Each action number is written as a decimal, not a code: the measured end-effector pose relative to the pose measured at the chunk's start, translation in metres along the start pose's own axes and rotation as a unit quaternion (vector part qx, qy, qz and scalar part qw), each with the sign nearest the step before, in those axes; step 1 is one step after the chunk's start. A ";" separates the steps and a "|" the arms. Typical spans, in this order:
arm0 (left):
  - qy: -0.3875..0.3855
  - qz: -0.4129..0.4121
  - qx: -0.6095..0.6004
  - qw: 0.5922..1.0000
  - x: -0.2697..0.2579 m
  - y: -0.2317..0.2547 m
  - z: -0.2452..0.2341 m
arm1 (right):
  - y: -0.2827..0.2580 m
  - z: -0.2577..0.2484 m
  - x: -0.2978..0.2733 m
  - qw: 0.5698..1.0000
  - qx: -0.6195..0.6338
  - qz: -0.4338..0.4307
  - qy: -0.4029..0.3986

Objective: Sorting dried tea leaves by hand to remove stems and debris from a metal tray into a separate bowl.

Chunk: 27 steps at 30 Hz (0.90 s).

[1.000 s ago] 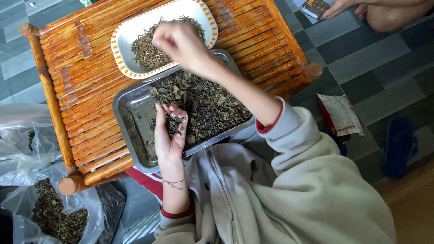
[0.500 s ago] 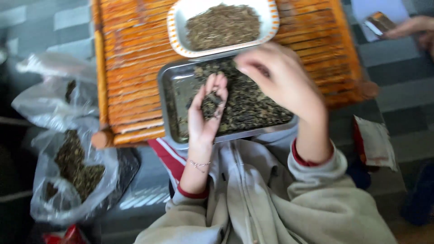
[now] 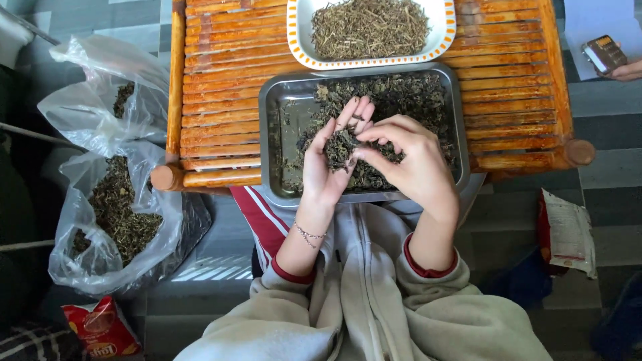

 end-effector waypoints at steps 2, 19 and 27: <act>-0.004 0.004 0.007 1.000 0.002 -0.001 -0.004 | 0.001 0.007 0.000 1.000 0.006 -0.005 -0.010; -0.029 -0.007 -0.156 0.987 0.002 0.004 -0.005 | 0.002 0.001 -0.006 1.000 0.015 -0.011 -0.008; -0.022 -0.011 -0.146 0.989 -0.002 0.002 0.000 | 0.003 0.015 -0.002 0.999 0.011 -0.023 -0.034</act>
Point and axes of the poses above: each hand's wrist, its own x-axis towards the middle knuckle, its own z-axis out of the palm, y = z × x, the point moved 9 cm from there along x, towards the middle knuckle, and after that the axes turned 5 degrees about y, right-handed, at the moved point
